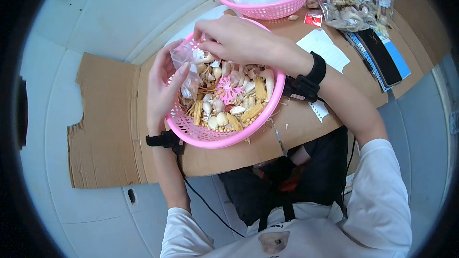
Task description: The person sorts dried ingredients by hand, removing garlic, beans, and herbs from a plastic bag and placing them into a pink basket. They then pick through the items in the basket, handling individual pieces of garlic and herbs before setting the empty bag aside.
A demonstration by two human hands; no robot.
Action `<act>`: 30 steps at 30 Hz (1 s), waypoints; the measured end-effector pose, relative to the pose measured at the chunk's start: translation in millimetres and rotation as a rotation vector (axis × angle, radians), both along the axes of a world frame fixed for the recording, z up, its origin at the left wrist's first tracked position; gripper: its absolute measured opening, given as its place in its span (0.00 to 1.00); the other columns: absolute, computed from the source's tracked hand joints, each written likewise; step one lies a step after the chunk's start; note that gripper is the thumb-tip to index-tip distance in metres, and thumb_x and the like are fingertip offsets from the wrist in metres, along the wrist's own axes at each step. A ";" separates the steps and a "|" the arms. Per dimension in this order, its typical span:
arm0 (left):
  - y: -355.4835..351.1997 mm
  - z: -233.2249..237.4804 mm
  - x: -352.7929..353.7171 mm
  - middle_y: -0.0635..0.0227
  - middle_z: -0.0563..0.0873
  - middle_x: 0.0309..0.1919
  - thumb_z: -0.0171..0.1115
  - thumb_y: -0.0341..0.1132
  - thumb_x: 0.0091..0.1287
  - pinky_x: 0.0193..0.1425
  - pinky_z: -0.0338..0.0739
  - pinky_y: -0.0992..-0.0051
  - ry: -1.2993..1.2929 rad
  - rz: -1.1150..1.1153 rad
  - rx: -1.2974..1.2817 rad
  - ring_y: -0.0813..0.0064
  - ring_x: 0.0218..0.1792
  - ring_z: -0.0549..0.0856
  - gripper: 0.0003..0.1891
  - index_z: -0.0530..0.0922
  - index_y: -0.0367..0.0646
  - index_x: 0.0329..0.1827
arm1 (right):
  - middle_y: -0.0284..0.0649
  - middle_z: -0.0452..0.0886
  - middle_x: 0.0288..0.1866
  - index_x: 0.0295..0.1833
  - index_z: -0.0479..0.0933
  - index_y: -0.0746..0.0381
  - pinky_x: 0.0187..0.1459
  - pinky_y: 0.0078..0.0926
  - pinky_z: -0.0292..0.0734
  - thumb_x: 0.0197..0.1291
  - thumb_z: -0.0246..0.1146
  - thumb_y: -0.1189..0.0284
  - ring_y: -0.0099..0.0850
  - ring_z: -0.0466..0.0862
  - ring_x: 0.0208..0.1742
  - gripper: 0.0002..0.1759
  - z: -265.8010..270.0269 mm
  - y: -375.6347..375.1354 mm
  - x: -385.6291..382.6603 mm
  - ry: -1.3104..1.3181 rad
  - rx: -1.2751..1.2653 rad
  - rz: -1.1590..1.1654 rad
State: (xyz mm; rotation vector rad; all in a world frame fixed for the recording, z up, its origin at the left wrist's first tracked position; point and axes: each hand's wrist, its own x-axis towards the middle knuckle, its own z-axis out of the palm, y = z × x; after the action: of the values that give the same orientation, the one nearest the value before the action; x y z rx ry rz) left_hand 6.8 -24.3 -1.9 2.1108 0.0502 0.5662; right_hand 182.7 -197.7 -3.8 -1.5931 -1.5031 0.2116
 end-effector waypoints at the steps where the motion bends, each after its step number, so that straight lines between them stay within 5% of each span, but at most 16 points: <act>1: 0.3 -0.4 0.2 0.58 0.90 0.54 0.72 0.35 0.74 0.60 0.85 0.69 0.001 0.000 0.002 0.72 0.51 0.91 0.31 0.72 0.33 0.76 | 0.47 0.88 0.30 0.52 0.79 0.67 0.38 0.36 0.83 0.76 0.62 0.69 0.37 0.90 0.32 0.11 2.0 -0.2 0.0 0.011 0.077 -0.057; 5: -0.5 1.7 -1.0 0.58 0.91 0.53 0.74 0.35 0.72 0.60 0.85 0.68 0.042 0.013 0.012 0.71 0.51 0.91 0.33 0.73 0.33 0.76 | 0.37 0.85 0.29 0.53 0.79 0.66 0.33 0.26 0.78 0.77 0.65 0.71 0.23 0.84 0.29 0.09 4.4 0.2 2.4 0.069 0.234 -0.115; 7: 0.6 2.2 -1.9 0.58 0.91 0.52 0.76 0.35 0.69 0.61 0.85 0.67 0.044 -0.017 0.098 0.70 0.52 0.91 0.34 0.74 0.34 0.77 | 0.46 0.89 0.33 0.55 0.82 0.65 0.39 0.34 0.84 0.73 0.67 0.69 0.36 0.90 0.33 0.12 12.9 -4.1 1.2 -0.049 0.264 -0.121; 14: -4.7 6.3 -2.5 0.59 0.92 0.52 0.78 0.35 0.66 0.62 0.85 0.66 0.034 -0.053 0.084 0.70 0.54 0.91 0.37 0.75 0.38 0.79 | 0.44 0.90 0.37 0.47 0.85 0.66 0.41 0.33 0.84 0.69 0.69 0.72 0.37 0.91 0.36 0.09 16.0 -3.7 -7.4 -0.012 0.331 0.022; 16: -4.8 6.0 -2.7 0.58 0.92 0.51 0.78 0.35 0.65 0.62 0.84 0.66 0.054 -0.034 0.088 0.70 0.53 0.91 0.37 0.76 0.38 0.79 | 0.34 0.86 0.34 0.51 0.86 0.65 0.31 0.22 0.73 0.70 0.71 0.74 0.21 0.78 0.26 0.08 9.9 -2.1 -1.9 -0.148 0.433 0.046; 20: -3.8 5.9 -2.1 0.58 0.92 0.50 0.78 0.36 0.64 0.61 0.85 0.66 0.053 -0.016 0.080 0.70 0.52 0.92 0.37 0.77 0.37 0.78 | 0.34 0.86 0.36 0.48 0.87 0.64 0.32 0.22 0.74 0.68 0.73 0.75 0.22 0.80 0.28 0.06 11.5 -4.9 -0.8 -0.229 0.361 0.045; 22: -2.1 3.7 -2.3 0.58 0.93 0.50 0.79 0.36 0.63 0.61 0.85 0.66 0.057 -0.023 0.073 0.69 0.52 0.92 0.36 0.78 0.37 0.76 | 0.43 0.89 0.36 0.46 0.89 0.62 0.43 0.35 0.83 0.64 0.71 0.73 0.38 0.89 0.39 0.08 9.7 -3.1 -1.4 -0.235 0.307 0.045; 30: 2.9 3.4 -5.3 0.57 0.91 0.56 0.79 0.35 0.63 0.65 0.83 0.66 0.077 -0.059 0.121 0.69 0.57 0.90 0.36 0.78 0.33 0.75 | 0.43 0.90 0.37 0.50 0.90 0.61 0.40 0.34 0.82 0.64 0.71 0.72 0.35 0.87 0.34 0.10 7.0 -1.1 -5.9 -0.108 0.325 0.132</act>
State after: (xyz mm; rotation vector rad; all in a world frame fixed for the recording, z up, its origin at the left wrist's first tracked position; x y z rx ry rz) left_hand 1.5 -21.5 1.5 2.2435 -0.0032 0.4624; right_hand 176.8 -198.8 3.2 -1.2654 -1.6335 -0.0457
